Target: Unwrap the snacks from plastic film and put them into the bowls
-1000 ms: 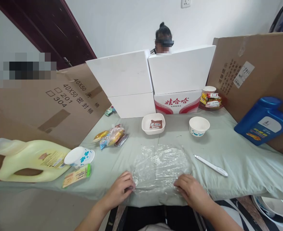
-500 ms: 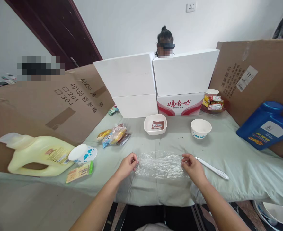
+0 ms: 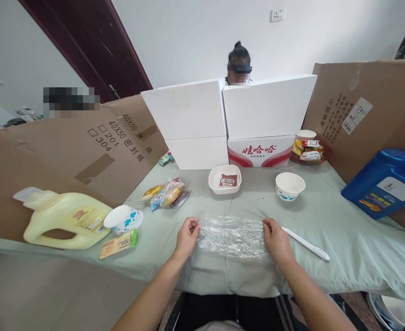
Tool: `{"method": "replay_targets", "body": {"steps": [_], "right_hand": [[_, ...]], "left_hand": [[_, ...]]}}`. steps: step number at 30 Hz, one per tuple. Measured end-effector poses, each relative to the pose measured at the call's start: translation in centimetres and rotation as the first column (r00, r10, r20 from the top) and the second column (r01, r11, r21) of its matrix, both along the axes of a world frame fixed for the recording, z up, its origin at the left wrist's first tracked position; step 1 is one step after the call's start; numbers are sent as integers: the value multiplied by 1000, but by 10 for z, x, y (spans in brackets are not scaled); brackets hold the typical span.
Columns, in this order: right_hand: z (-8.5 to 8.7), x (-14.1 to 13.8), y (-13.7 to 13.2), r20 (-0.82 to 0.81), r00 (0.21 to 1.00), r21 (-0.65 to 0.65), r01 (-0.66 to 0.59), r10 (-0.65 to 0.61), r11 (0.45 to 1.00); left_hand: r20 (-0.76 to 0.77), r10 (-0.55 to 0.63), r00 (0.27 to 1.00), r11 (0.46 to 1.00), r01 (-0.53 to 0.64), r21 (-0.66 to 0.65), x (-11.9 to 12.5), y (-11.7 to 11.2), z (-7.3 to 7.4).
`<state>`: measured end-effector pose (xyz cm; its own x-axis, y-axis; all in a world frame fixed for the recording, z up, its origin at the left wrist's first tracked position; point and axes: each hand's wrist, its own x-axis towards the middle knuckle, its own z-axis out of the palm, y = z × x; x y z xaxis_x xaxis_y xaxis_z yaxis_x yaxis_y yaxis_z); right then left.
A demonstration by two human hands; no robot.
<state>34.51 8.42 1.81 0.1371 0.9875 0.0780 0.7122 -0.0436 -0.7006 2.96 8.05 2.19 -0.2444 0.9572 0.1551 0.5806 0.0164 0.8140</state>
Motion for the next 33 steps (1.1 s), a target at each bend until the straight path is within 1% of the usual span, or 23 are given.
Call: {"method": "replay_targets", "body": {"steps": [2, 4, 6, 7, 8, 10, 11, 12, 13, 14, 16, 17, 19, 20, 21, 22, 24, 26, 28, 30, 31, 32, 33], "right_hand": [[-1, -4, 2, 148, 989, 63, -27, 17, 998], [-5, -8, 5, 250, 967, 95, -69, 43, 993], [-7, -11, 8, 301, 951, 97, -101, 67, 990], [-7, -11, 8, 330, 941, 99, -114, 75, 989], [-6, -11, 9, 354, 932, 99, -123, 80, 987], [-1, -10, 8, 409, 909, 127, -143, 79, 982], [3, -10, 6, 443, 894, 159, -160, 75, 974], [7, -12, 4, 476, 876, 198, -188, 73, 962], [10, -16, 2, 507, 858, 236, -231, 83, 944], [13, -22, -1, 532, 840, 266, -287, 108, 920], [15, -37, -7, 562, 800, 280, -423, 210, 862], [13, -45, -10, 574, 771, 263, -492, 275, 830], [4, -56, -14, 600, 700, 193, -596, 386, 779], [-1, -57, -15, 609, 672, 148, -617, 421, 773], [-7, -56, -15, 613, 657, 102, -616, 438, 781], [-13, -52, -15, 613, 657, 63, -595, 439, 801], [-23, -38, -16, 611, 685, 22, -516, 397, 856], [-31, -21, -17, 613, 717, 28, -439, 331, 898], [-34, -5, -21, 614, 739, 62, -395, 277, 917], [-32, 9, -29, 607, 758, 115, -382, 239, 917], [-28, 14, -34, 597, 765, 140, -395, 240, 908], [-24, 19, -39, 584, 768, 159, -424, 261, 892], [-19, 23, -45, 569, 765, 169, -468, 302, 867]], "left_hand": [[-69, 26, 997, 999, -24, 25, 1, -2, -3], [-200, 26, 979, 999, -21, 27, 1, -4, -8], [-350, 13, 937, 1000, -4, 26, 1, -6, -11], [-418, 23, 908, 999, -4, 48, 0, -7, -12], [-479, 50, 877, 996, -5, 93, 0, -8, -12], [-561, 124, 819, 973, 12, 232, 3, -10, -7], [-585, 139, 799, 954, 50, 295, 6, -12, -3], [-605, 116, 788, 936, 117, 332, 10, -13, 1], [-624, 51, 780, 918, 209, 336, 16, -14, 5], [-642, -45, 765, 896, 315, 312, 22, -14, 8], [-668, -259, 697, 837, 507, 205, 38, -13, 12], [-676, -347, 651, 809, 572, 136, 45, -12, 12], [-685, -462, 564, 779, 628, -8, 54, -10, 8], [-687, -494, 533, 778, 623, -76, 55, -8, 5], [-688, -512, 514, 786, 604, -132, 53, -7, 1], [-689, -519, 506, 797, 578, -175, 49, -6, -2], [-696, -501, 514, 831, 511, -221, 35, -4, -9], [-709, -460, 535, 868, 441, -230, 16, -3, -14], [-722, -397, 567, 907, 362, -215, -4, -5, -16], [-727, -321, 607, 939, 302, -162, -22, -10, -15], [-722, -298, 625, 945, 303, -127, -29, -14, -12], [-711, -299, 637, 937, 337, -93, -35, -19, -9], [-695, -332, 637, 913, 403, -67, -39, -24, -5]]}}
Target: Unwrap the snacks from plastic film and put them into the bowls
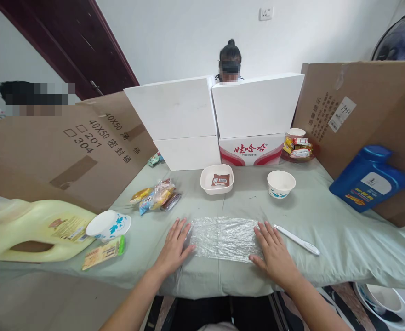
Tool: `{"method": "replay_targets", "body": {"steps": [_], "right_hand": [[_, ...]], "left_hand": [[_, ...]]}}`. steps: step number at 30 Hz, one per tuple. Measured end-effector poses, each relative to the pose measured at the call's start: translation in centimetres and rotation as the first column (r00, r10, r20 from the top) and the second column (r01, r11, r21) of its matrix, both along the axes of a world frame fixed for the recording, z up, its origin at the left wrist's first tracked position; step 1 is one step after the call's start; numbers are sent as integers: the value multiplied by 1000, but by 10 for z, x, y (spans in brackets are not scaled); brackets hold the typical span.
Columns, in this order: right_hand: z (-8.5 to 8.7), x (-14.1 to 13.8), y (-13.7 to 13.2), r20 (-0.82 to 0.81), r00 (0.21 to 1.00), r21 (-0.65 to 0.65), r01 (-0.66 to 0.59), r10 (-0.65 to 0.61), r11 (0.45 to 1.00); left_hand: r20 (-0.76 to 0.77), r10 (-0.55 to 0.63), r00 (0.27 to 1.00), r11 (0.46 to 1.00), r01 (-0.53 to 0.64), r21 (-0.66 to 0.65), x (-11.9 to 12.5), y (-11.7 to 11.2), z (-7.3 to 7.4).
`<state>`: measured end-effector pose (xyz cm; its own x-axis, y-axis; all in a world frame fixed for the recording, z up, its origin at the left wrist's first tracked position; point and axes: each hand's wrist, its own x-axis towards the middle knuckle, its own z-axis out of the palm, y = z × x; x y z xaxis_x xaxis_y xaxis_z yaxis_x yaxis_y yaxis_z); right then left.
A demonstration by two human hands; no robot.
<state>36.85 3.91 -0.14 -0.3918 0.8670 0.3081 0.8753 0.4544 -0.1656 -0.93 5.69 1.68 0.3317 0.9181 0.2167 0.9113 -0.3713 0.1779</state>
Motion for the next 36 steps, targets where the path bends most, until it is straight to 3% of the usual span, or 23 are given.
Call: {"method": "replay_targets", "body": {"steps": [3, 5, 13, 20, 23, 25, 29, 32, 36], "right_hand": [[13, 8, -15, -56, 979, -54, -200, 197, 978], [18, 9, -22, -103, 958, -91, -276, 267, 957], [20, 5, -22, -205, 949, -72, -258, 239, 963], [32, 1, -16, -270, 948, -224, -232, 169, 947], [29, -6, -1, -328, 944, -288, -58, -42, 956], [25, -13, 12, -272, 944, -304, 100, -187, 948], [16, -28, 34, -34, 948, -190, 304, -315, 934], [15, -34, 38, 27, 940, -145, 339, -339, 929], [24, -38, 35, 63, 941, -33, 335, -332, 942]], "left_hand": [[78, -274, 959, 961, 276, -21, -6, -13, 11], [114, -357, 927, 931, 363, -33, -7, -18, 15], [186, -378, 907, 926, 369, 84, -4, -11, 15], [164, -212, 963, 975, 199, 96, 0, -4, 14], [70, -11, 997, 1000, 10, 22, 10, 9, 13], [-2, 147, 989, 989, -147, -33, 20, 20, 12], [-59, 266, 962, 962, -268, -45, 36, 31, 5], [-70, 284, 956, 957, -287, -32, 38, 29, 2], [-42, 280, 959, 960, -278, 45, 39, 20, 11]]}}
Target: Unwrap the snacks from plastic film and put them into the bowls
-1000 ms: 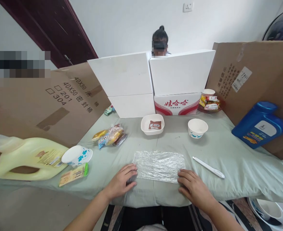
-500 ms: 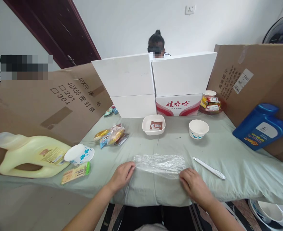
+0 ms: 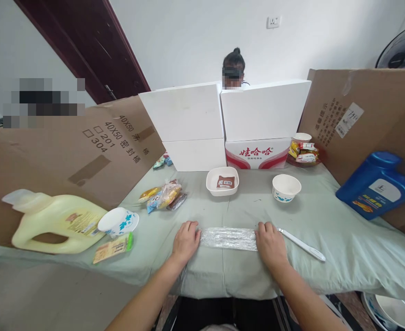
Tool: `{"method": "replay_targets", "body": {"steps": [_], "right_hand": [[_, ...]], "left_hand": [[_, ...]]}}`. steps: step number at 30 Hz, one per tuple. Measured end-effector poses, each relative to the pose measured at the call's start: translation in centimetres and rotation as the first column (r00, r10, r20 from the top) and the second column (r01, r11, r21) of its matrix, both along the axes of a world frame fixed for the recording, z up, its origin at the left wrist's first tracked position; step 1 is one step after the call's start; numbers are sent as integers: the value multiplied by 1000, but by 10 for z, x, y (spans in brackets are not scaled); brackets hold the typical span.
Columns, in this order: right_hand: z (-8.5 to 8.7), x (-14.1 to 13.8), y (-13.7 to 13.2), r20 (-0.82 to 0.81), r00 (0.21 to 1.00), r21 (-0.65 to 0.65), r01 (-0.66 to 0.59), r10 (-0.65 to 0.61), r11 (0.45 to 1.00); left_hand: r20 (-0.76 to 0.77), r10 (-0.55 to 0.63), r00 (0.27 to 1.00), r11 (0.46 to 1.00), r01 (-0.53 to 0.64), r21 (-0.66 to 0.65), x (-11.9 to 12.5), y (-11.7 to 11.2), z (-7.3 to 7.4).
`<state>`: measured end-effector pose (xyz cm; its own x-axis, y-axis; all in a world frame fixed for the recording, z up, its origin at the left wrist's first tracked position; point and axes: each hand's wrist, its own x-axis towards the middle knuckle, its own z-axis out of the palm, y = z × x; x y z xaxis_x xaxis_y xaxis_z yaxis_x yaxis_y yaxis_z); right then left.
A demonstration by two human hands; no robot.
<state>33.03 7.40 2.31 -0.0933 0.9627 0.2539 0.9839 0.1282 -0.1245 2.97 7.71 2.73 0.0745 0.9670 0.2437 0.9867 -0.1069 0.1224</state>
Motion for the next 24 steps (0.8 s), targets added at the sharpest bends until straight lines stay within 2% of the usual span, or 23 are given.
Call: {"method": "replay_targets", "body": {"steps": [2, 4, 6, 8, 10, 12, 16, 18, 20, 21, 24], "right_hand": [[5, -10, -2, 20, 998, 118, -67, 66, 991], [5, -27, -5, 31, 976, 187, -220, 218, 957], [-1, -45, -7, 31, 912, 137, -409, 408, 902], [-11, -53, -8, 17, 854, 23, -521, 521, 853], [-21, -47, -10, 2, 855, -78, -517, 519, 852], [-30, -27, -13, 11, 890, -116, -452, 456, 885], [-39, 19, -28, 55, 923, -38, -380, 381, 924], [-41, 33, -40, 67, 919, 12, -390, 388, 921], [-41, 40, -53, 76, 912, 45, -408, 404, 912], [-40, 41, -60, 80, 909, 56, -414, 409, 908], [-36, 44, -80, 76, 902, 87, -430, 425, 898]], "left_hand": [[35, -46, 998, 994, 43, 104, 10, -5, 5], [68, -161, 985, 975, 148, 165, 27, -9, 5], [75, -295, 953, 951, 285, 119, 45, -14, -1], [64, -375, 925, 927, 375, 12, 55, -18, -12], [44, -375, 926, 922, 377, -90, 51, -21, -22], [13, -331, 944, 932, 329, -153, 32, -23, -31], [-37, -208, 978, 969, 200, -143, -16, -27, -35], [-30, -117, 993, 991, 115, -74, -25, -31, -30], [22, -57, 998, 998, 56, 17, -20, -38, -21], [63, -70, 996, 996, 67, 52, -12, -43, -15], [187, -247, 951, 969, 241, 52, 22, -53, 0]]}}
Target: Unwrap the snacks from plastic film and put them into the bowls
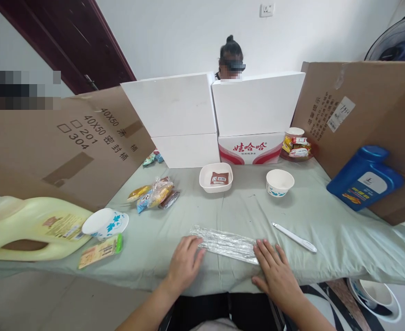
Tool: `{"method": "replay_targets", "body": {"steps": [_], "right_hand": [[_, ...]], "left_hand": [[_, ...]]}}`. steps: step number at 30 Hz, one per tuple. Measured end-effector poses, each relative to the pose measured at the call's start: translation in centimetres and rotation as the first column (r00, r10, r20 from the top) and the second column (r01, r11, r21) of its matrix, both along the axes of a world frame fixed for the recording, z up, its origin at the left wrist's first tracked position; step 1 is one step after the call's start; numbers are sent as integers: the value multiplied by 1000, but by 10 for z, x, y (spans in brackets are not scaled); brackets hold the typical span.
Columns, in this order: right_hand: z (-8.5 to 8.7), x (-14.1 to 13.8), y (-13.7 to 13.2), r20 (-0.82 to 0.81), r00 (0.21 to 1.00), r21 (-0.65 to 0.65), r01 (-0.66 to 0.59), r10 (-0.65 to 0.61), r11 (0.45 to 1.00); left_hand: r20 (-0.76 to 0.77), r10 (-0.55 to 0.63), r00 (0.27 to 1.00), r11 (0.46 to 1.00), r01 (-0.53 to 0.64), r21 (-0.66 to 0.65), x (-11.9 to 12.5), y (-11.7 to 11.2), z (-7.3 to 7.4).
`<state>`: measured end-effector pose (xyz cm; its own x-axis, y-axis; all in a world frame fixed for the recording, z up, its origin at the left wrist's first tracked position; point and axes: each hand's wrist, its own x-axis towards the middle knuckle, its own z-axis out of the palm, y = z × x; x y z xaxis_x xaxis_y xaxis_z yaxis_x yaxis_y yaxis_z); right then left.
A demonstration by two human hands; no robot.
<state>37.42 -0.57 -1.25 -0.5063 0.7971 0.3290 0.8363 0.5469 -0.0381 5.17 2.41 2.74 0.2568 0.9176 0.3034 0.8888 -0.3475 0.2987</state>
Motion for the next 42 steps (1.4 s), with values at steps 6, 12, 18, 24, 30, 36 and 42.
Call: {"method": "replay_targets", "body": {"steps": [6, 12, 18, 24, 30, 36, 42], "right_hand": [[19, 6, -31, -107, 993, -35, -47, 43, 998], [65, -1, -45, -229, 960, -111, -193, 164, 975], [89, -44, 9, -586, 809, -325, -276, 36, 904], [55, -113, 97, -435, 873, -414, 21, -219, 910], [32, -143, 115, -261, 941, -399, 98, -215, 912], [33, -134, 115, -192, 957, -395, 129, -219, 910], [36, -118, 115, -168, 962, -380, 138, -215, 915]], "left_hand": [[5, -154, 988, 985, 154, -74, 48, 13, 3], [102, -483, 869, 873, 487, -17, 58, 12, -4], [335, -600, 727, 778, 627, 31, 54, -7, -20], [657, -292, 695, 888, 452, -83, 49, -4, -35], [751, -221, 622, 900, 426, -88, 51, -2, -29], [578, -405, 709, 897, 431, 99, 57, -2, -17], [549, -457, 700, 879, 450, 158, 60, -5, -19]]}}
